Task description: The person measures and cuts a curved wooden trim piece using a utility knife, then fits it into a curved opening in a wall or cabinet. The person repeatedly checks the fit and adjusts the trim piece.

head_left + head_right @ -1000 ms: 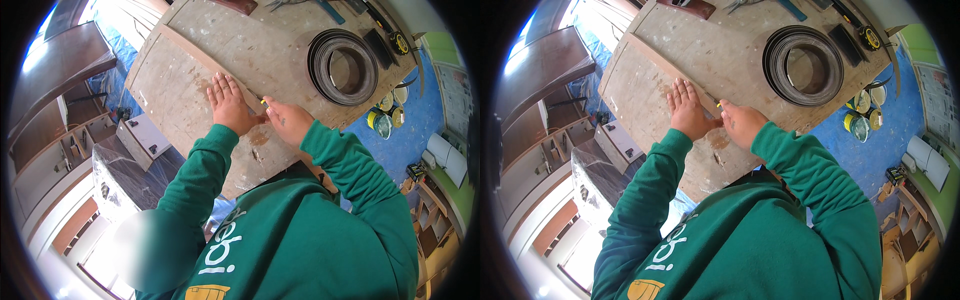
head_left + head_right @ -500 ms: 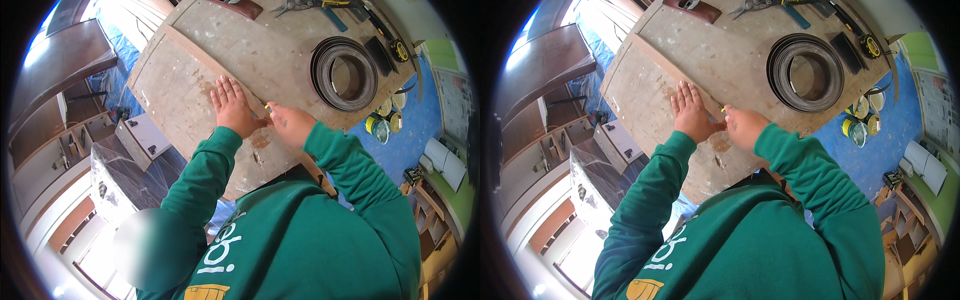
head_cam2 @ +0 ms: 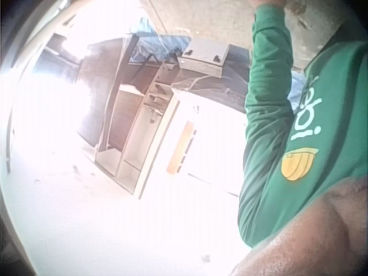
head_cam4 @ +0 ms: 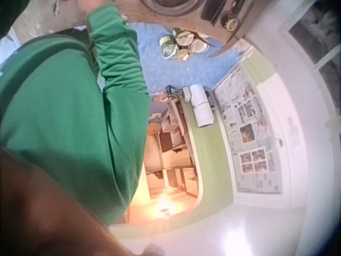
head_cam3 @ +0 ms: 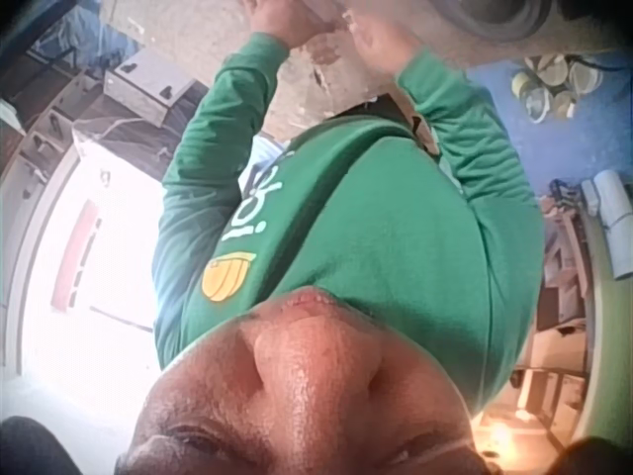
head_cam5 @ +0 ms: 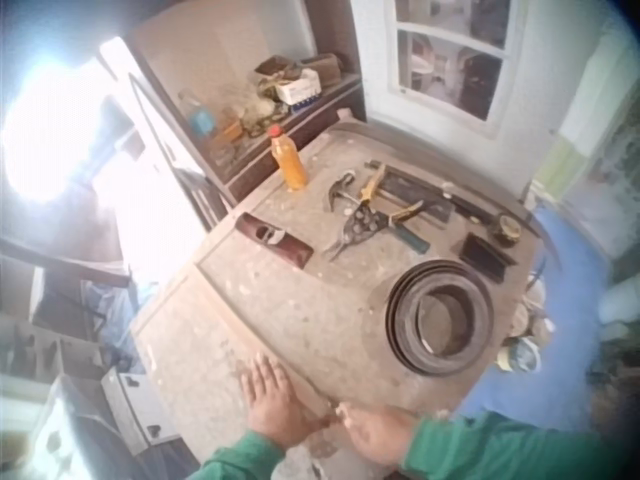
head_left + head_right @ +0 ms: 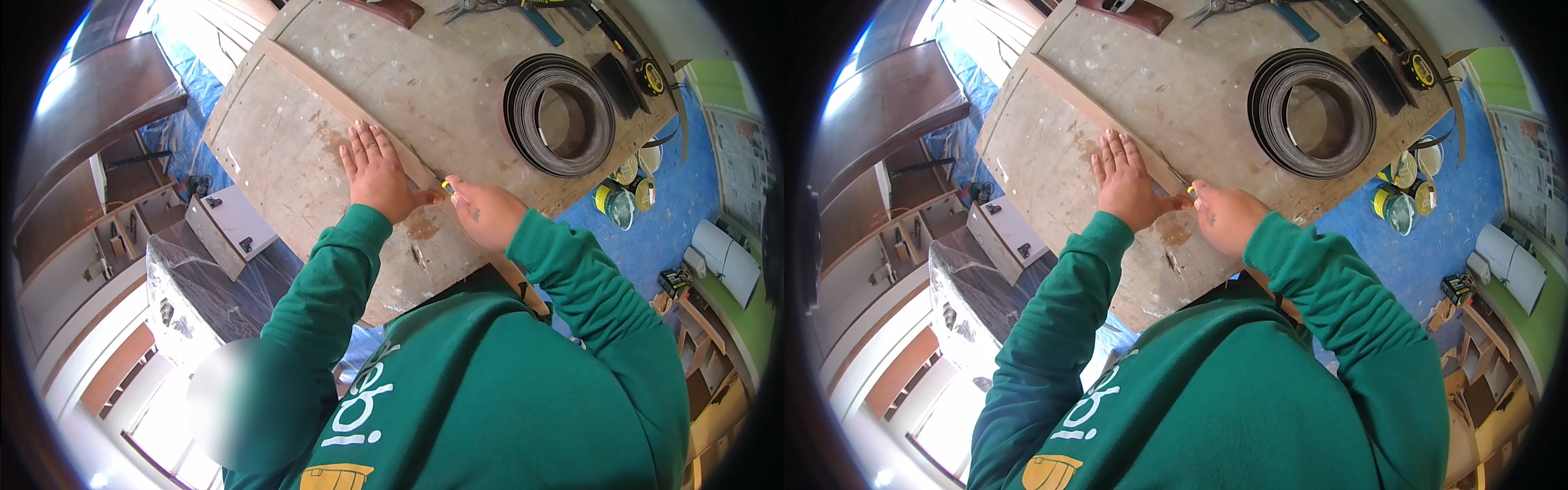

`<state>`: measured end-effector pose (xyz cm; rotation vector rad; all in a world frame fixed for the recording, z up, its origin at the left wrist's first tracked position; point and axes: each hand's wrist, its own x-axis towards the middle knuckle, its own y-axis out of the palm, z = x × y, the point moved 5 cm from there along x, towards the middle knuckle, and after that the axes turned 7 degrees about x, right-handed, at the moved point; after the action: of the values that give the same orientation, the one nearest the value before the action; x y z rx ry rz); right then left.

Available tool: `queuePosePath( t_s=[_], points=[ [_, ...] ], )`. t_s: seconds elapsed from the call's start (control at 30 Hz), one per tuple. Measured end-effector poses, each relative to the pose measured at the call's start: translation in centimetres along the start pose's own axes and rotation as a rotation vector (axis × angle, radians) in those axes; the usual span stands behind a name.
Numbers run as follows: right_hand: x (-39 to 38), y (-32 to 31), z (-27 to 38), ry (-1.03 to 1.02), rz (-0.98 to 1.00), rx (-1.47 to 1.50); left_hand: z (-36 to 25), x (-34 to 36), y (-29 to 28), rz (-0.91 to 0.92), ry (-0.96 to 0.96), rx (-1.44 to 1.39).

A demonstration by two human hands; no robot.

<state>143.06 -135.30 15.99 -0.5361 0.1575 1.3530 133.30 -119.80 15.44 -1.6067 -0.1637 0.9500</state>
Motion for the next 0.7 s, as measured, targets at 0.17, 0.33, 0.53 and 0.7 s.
queuePosePath(
  t_s=[0.17,0.33,0.53,0.7],
  points=[
    [-1.1,0.0,-0.5,-0.015,-0.034,0.024,0.0,0.0,0.0,-0.009,0.008,-0.006],
    [-1.7,0.1,-0.9,0.008,-0.011,-0.052,0.0,-0.1,0.0,-0.023,0.019,-0.004],
    [-2.2,0.2,-1.0,0.018,-0.017,-0.035,0.2,-0.1,0.0,-0.018,0.024,0.006],
    [-2.8,0.1,0.2,-0.069,-0.099,0.024,0.1,-0.1,-0.2,-0.024,0.022,0.002]
  ],
)
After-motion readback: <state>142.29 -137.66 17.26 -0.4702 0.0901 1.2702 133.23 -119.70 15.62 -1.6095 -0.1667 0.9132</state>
